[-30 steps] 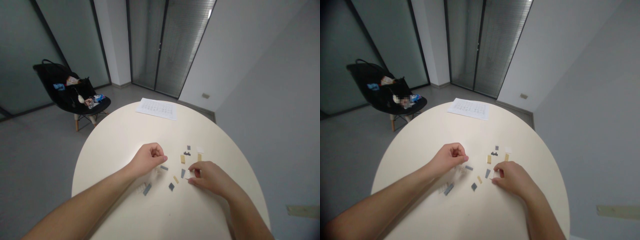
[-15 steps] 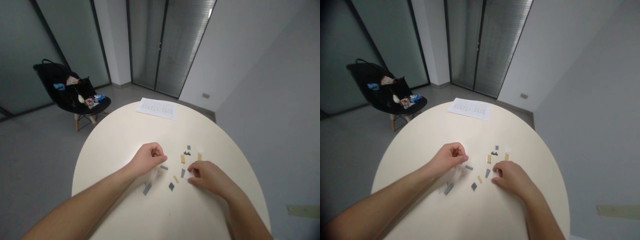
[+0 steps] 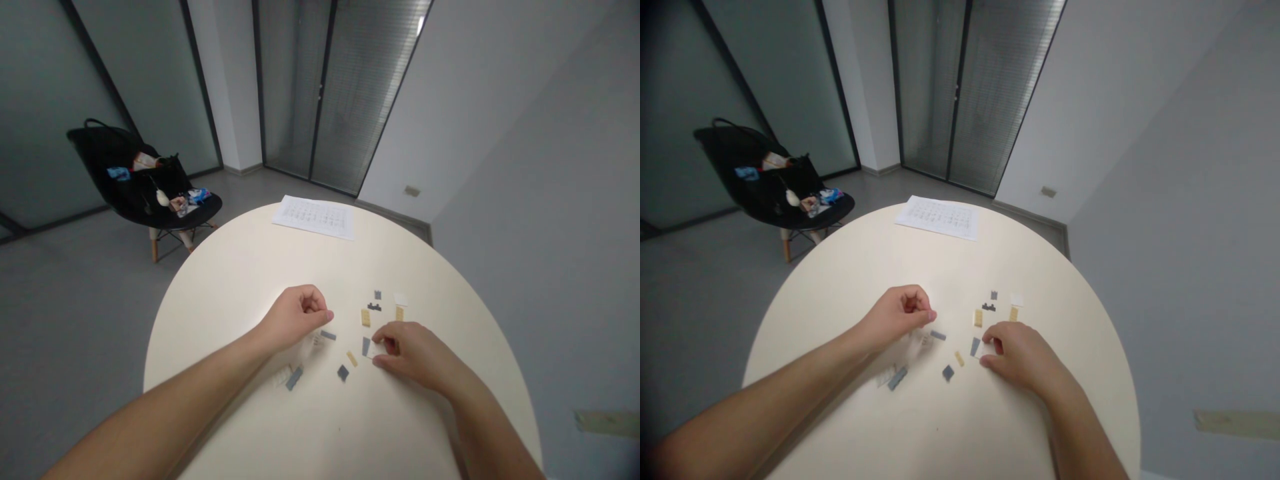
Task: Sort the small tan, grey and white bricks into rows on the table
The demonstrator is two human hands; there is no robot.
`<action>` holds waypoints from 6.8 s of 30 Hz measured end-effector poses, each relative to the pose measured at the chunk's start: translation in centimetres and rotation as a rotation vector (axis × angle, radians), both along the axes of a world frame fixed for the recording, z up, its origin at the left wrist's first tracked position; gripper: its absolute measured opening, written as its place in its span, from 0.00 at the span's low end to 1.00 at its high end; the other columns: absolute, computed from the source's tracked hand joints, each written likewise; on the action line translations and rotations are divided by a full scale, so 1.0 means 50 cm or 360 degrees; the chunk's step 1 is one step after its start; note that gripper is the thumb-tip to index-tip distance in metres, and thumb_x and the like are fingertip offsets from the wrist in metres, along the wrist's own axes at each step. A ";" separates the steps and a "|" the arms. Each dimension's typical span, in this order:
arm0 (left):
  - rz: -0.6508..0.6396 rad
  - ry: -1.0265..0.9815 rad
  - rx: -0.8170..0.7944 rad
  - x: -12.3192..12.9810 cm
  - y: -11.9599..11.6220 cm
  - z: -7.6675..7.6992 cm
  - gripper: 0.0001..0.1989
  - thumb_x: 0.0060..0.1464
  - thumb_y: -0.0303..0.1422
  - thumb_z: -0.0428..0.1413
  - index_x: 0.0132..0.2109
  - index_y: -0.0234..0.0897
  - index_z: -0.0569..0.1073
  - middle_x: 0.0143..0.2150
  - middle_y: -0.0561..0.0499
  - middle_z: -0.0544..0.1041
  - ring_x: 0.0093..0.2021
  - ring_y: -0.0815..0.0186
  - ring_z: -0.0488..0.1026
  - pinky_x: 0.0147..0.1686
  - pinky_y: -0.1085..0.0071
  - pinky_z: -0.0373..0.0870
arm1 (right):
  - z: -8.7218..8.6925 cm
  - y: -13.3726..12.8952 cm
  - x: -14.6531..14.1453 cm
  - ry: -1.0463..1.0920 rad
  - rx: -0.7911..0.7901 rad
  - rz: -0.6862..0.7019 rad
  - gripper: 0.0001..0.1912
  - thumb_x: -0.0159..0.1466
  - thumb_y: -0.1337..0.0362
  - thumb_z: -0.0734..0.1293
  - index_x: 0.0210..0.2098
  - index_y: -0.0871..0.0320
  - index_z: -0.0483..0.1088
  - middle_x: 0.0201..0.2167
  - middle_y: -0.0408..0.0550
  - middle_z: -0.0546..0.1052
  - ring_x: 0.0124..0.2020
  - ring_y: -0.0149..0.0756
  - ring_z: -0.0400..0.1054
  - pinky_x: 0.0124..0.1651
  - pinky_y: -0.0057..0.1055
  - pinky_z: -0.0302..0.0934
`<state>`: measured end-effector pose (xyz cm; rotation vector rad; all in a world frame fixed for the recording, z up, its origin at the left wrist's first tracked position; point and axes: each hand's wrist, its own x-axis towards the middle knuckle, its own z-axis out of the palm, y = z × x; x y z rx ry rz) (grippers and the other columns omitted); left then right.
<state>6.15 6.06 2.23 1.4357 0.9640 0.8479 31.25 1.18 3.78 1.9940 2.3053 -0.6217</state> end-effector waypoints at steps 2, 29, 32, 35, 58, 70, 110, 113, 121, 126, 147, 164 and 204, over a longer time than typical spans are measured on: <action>-0.0012 0.0013 0.0005 -0.002 0.003 -0.001 0.10 0.47 0.34 0.62 0.29 0.34 0.68 0.22 0.58 0.67 0.22 0.74 0.61 0.23 0.76 0.55 | 0.001 0.000 -0.001 -0.0003 0.0001 0.0005 0.12 0.53 0.58 0.70 0.36 0.54 0.77 0.28 0.45 0.78 0.28 0.35 0.68 0.31 0.29 0.53; -0.0456 0.1272 0.0435 -0.072 0.019 0.017 0.07 0.37 0.34 0.66 0.23 0.40 0.74 0.24 0.53 0.75 0.24 0.66 0.66 0.26 0.72 0.52 | -0.003 0.007 -0.003 0.0090 0.0283 0.0098 0.18 0.66 0.55 0.58 0.36 0.55 0.76 0.33 0.49 0.79 0.34 0.37 0.71 0.35 0.30 0.56; -0.0478 0.1292 0.0444 -0.072 0.019 0.018 0.06 0.37 0.30 0.64 0.23 0.40 0.74 0.23 0.54 0.74 0.23 0.67 0.64 0.26 0.72 0.52 | -0.003 0.008 -0.003 0.0086 0.0280 0.0099 0.17 0.66 0.55 0.58 0.35 0.55 0.76 0.32 0.49 0.79 0.34 0.37 0.71 0.35 0.30 0.56; -0.0509 0.1318 0.0471 -0.070 0.018 0.020 0.04 0.39 0.29 0.62 0.24 0.40 0.74 0.23 0.53 0.74 0.23 0.67 0.64 0.26 0.71 0.52 | -0.004 0.008 -0.003 0.0096 0.0280 0.0094 0.17 0.66 0.55 0.58 0.35 0.55 0.76 0.33 0.48 0.79 0.34 0.37 0.71 0.35 0.30 0.56; -0.0173 0.0516 0.0316 -0.049 0.024 0.017 0.05 0.45 0.29 0.56 0.33 0.36 0.74 0.29 0.51 0.76 0.29 0.67 0.71 0.30 0.73 0.64 | -0.010 0.009 0.000 0.0124 0.0298 0.0098 0.18 0.66 0.55 0.58 0.35 0.55 0.77 0.33 0.48 0.80 0.34 0.37 0.71 0.35 0.30 0.56; -0.0225 0.0140 0.0033 -0.045 0.027 0.000 0.07 0.48 0.32 0.59 0.36 0.36 0.70 0.28 0.51 0.77 0.28 0.69 0.71 0.30 0.74 0.63 | -0.008 0.007 -0.002 0.0123 0.0310 0.0087 0.17 0.66 0.56 0.59 0.37 0.55 0.77 0.32 0.48 0.79 0.33 0.37 0.71 0.35 0.30 0.56; -0.0428 -0.0171 -0.0274 0.009 -0.006 -0.041 0.17 0.40 0.35 0.69 0.27 0.33 0.68 0.24 0.54 0.74 0.26 0.70 0.71 0.26 0.76 0.62 | -0.045 -0.007 -0.091 0.0603 0.1214 0.0692 0.05 0.63 0.63 0.68 0.38 0.57 0.73 0.20 0.39 0.69 0.20 0.27 0.61 0.26 0.24 0.51; -0.0420 -0.0162 -0.0270 0.008 -0.006 -0.038 0.17 0.39 0.34 0.69 0.27 0.33 0.67 0.24 0.53 0.74 0.26 0.70 0.71 0.26 0.76 0.61 | -0.044 -0.008 -0.091 0.0599 0.1186 0.0692 0.05 0.63 0.63 0.68 0.39 0.57 0.73 0.20 0.40 0.70 0.20 0.27 0.61 0.26 0.24 0.52; -0.0364 -0.0105 -0.0185 0.006 0.001 -0.037 0.15 0.46 0.36 0.65 0.28 0.33 0.68 0.23 0.55 0.71 0.23 0.73 0.66 0.24 0.77 0.58 | -0.033 -0.002 -0.059 0.0578 0.1205 0.0543 0.10 0.64 0.61 0.67 0.41 0.59 0.74 0.20 0.41 0.71 0.20 0.27 0.62 0.26 0.25 0.55; -0.0337 -0.0063 -0.0183 0.005 0.003 -0.035 0.15 0.46 0.36 0.65 0.27 0.34 0.67 0.23 0.55 0.71 0.24 0.73 0.66 0.24 0.76 0.59 | -0.024 0.014 0.018 0.0529 0.1257 0.0161 0.11 0.63 0.58 0.67 0.40 0.58 0.76 0.19 0.40 0.70 0.19 0.27 0.61 0.25 0.25 0.56; -0.0249 0.0090 -0.0062 -0.008 0.009 -0.015 0.12 0.46 0.36 0.63 0.27 0.35 0.67 0.24 0.55 0.70 0.24 0.71 0.66 0.25 0.75 0.60 | -0.093 0.068 0.220 0.0087 0.0595 -0.0800 0.24 0.57 0.49 0.64 0.44 0.58 0.79 0.25 0.49 0.78 0.26 0.39 0.70 0.32 0.34 0.59; -0.0319 0.0531 0.0144 -0.025 0.018 -0.009 0.07 0.48 0.35 0.58 0.32 0.35 0.73 0.26 0.54 0.72 0.27 0.68 0.67 0.26 0.74 0.60 | -0.102 0.078 0.232 0.0038 0.0560 -0.0855 0.25 0.58 0.49 0.64 0.47 0.57 0.78 0.30 0.52 0.80 0.31 0.42 0.72 0.35 0.35 0.61; -0.0658 0.1166 0.0577 -0.022 0.003 -0.003 0.06 0.43 0.32 0.63 0.32 0.39 0.78 0.31 0.51 0.77 0.29 0.65 0.70 0.28 0.72 0.56 | -0.042 0.040 0.140 0.0350 0.1002 -0.0710 0.24 0.60 0.49 0.63 0.46 0.58 0.77 0.18 0.40 0.69 0.20 0.32 0.61 0.28 0.31 0.56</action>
